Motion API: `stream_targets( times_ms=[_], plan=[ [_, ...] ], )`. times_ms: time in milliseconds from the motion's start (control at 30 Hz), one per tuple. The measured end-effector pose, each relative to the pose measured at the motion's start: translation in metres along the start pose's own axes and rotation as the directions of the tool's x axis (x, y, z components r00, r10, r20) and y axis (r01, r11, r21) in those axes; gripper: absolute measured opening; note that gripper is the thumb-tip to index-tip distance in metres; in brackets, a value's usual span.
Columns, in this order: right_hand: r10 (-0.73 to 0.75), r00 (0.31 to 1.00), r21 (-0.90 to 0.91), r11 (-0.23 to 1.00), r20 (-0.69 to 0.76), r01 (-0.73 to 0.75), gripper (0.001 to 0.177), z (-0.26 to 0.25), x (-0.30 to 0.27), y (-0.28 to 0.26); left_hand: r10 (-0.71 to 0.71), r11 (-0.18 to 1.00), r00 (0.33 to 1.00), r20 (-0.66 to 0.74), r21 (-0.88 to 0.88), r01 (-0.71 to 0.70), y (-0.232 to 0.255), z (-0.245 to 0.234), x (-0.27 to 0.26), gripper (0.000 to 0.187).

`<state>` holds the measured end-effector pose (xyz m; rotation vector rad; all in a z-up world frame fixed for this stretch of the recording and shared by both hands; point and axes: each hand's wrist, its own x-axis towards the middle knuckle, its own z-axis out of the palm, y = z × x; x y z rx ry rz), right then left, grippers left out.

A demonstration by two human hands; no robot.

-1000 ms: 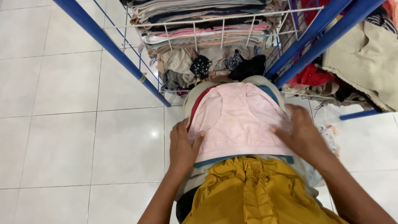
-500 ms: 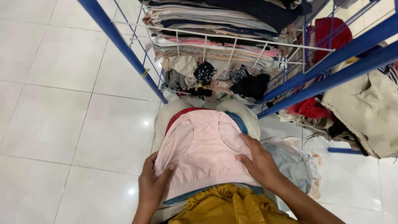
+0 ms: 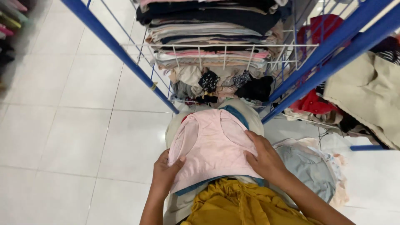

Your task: Sorting and organizing various pieces of underwear on a retail display rack.

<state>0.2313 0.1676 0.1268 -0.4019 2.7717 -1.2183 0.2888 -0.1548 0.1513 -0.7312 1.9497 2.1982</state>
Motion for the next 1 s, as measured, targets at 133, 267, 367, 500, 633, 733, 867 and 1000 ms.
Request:
stream_targets(
  times_ms=[133, 267, 367, 500, 633, 733, 867, 1000],
  plan=[
    [-0.028, 1.0, 0.0, 1.0, -0.007, 0.028, 0.078, -0.003, 0.012, -0.016, -0.079, 0.992, 0.994, 0.069, -0.088, 0.085, 0.015, -0.011, 0.036, 0.042],
    [0.214, 0.964, 0.3, 0.92, 0.157, -0.253, 0.08, -0.014, 0.045, -0.035, -0.014, 0.982, 0.986, 0.168, -0.181, 0.045, 0.046, -0.017, 0.062, 0.04],
    [0.175, 0.979, 0.464, 0.862, 0.103, -0.203, 0.078, -0.038, 0.068, -0.055, 0.128, 0.949, 0.968, 0.215, -0.311, -0.057, 0.078, -0.023, 0.065, 0.041],
    [0.122, 0.992, 0.53, 0.841, 0.005, -0.107, 0.076, -0.071, 0.073, -0.097, 0.237, 0.927, 0.954, 0.185, -0.338, -0.164, 0.089, -0.037, 0.05, 0.051],
    [0.37, 0.918, 0.324, 0.859, 0.141, -0.396, 0.078, -0.047, 0.063, -0.072, 0.047, 0.978, 0.987, 0.152, -0.209, -0.014, 0.007, -0.045, 0.051, 0.054],
    [0.471, 0.842, 0.068, 0.862, 0.263, -0.503, 0.082, -0.008, 0.049, 0.008, -0.057, 0.998, 0.996, 0.075, -0.018, 0.059, -0.048, -0.051, 0.051, 0.059],
    [0.149, 0.976, 0.218, 0.959, 0.16, -0.183, 0.07, 0.01, 0.079, 0.06, -0.078, 0.945, 0.994, -0.077, 0.312, 0.098, -0.04, -0.055, 0.051, 0.07],
    [0.004, 0.999, -0.01, 1.0, -0.054, -0.004, 0.053, 0.026, 0.161, 0.045, 0.553, 0.592, 0.833, 0.027, 0.691, -0.415, 0.026, -0.03, 0.062, 0.061]
  ],
)
